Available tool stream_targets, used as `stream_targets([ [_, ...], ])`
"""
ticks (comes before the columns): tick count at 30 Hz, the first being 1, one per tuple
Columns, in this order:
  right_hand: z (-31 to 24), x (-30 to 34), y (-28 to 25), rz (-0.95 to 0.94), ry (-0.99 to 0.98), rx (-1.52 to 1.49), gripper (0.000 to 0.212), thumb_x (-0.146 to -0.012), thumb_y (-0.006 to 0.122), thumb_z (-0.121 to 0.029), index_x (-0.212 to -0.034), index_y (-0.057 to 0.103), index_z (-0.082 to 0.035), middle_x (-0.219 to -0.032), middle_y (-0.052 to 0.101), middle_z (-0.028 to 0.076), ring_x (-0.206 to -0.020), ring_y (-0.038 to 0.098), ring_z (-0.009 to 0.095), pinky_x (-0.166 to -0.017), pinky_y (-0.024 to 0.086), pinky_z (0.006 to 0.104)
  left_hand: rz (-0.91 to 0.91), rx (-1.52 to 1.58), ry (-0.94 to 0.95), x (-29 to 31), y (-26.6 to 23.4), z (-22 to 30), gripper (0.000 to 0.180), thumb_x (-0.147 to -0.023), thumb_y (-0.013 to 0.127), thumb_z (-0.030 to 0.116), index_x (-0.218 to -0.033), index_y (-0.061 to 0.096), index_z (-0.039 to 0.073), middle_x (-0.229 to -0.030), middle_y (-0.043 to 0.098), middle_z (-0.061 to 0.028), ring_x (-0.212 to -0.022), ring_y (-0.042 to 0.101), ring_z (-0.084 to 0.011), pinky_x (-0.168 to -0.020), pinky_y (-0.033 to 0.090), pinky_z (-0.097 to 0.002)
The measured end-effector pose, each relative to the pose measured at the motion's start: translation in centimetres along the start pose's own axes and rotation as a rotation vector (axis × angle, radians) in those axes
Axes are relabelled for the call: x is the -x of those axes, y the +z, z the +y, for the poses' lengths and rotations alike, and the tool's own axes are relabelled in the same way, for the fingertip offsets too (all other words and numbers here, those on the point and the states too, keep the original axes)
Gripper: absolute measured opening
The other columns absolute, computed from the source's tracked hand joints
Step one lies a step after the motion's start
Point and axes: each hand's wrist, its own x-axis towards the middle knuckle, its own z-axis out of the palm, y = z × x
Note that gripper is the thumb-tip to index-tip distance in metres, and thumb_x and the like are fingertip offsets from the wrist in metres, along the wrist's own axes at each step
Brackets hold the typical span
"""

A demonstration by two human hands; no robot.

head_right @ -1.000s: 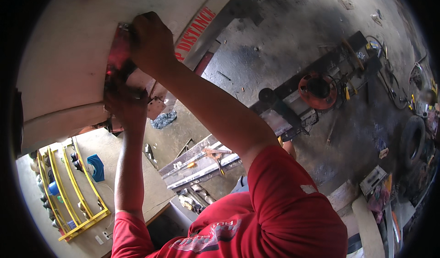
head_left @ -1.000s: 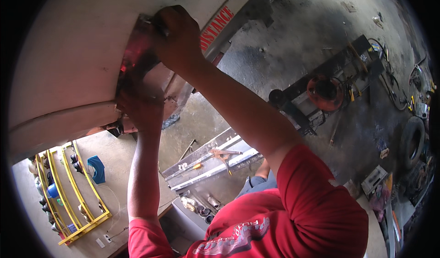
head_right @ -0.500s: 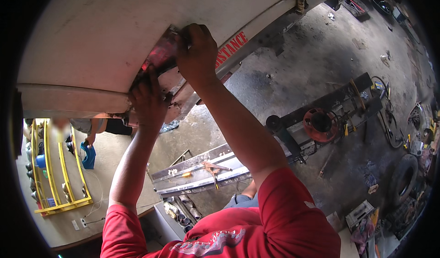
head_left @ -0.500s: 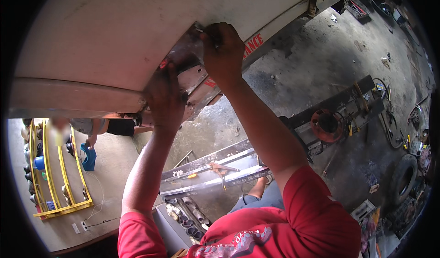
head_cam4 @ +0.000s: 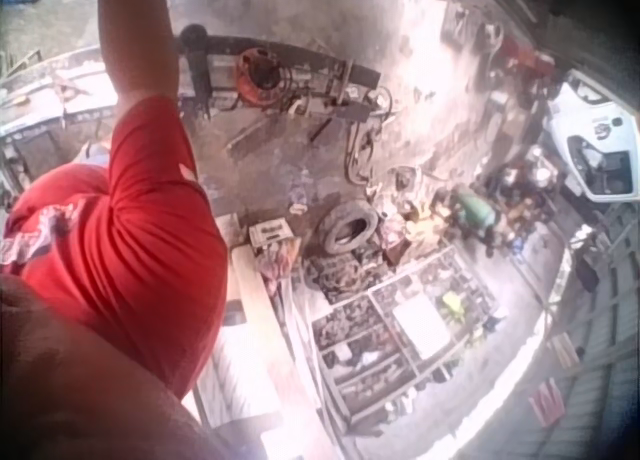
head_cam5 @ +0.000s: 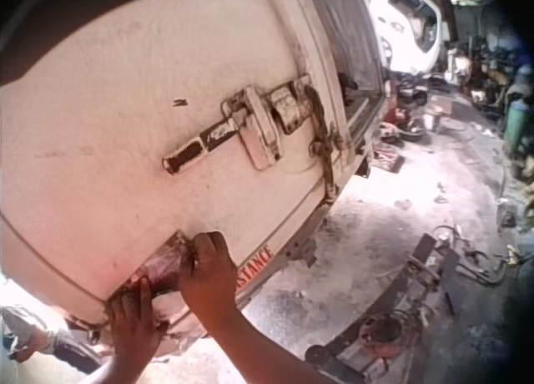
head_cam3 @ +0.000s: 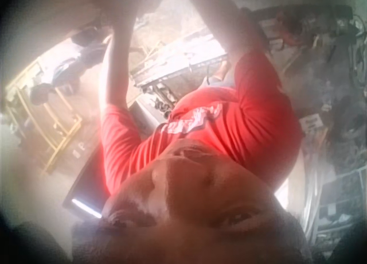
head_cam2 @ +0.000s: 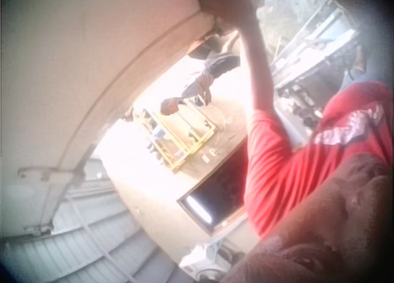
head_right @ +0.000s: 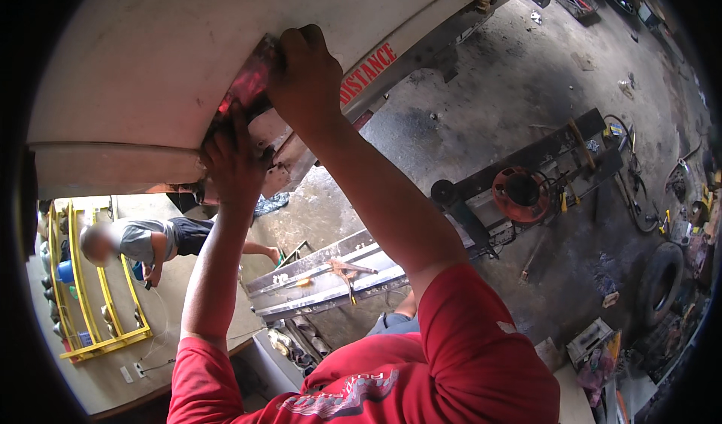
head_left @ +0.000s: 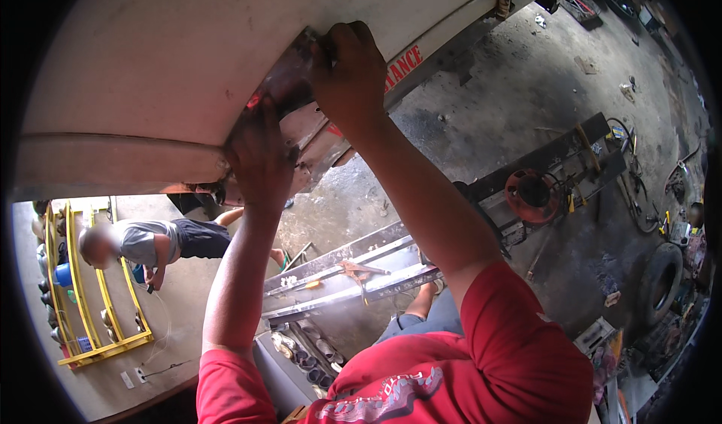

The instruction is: The person removes a metal plate from a vehicle's undercarriage using a wrench and a drill. They then pick up a welding torch and a metal sheet, ignite the torch, and weld the metal sheet on a workbench.

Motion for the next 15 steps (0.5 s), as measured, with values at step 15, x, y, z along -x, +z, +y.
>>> stream_targets([
  [15, -1.3, -0.9, -0.4, -0.121, -0.008, 0.19, 0.009, -0.089, 0.065, -0.01, -0.089, 0.059, -0.004, -0.087, 0.066, 0.017, -0.078, 0.068, 0.042, -0.069, 0.056, 0.0525, -0.009, 0.012, 0.009, 0.2, -0.3, -0.3, 0.124, -0.062, 0.095, 0.044, -0.167, 0.033, 0.018, -0.12, 0.054, -0.0171, -0.108, 0.054, -0.0381, -0.098, 0.044, -0.0552],
])
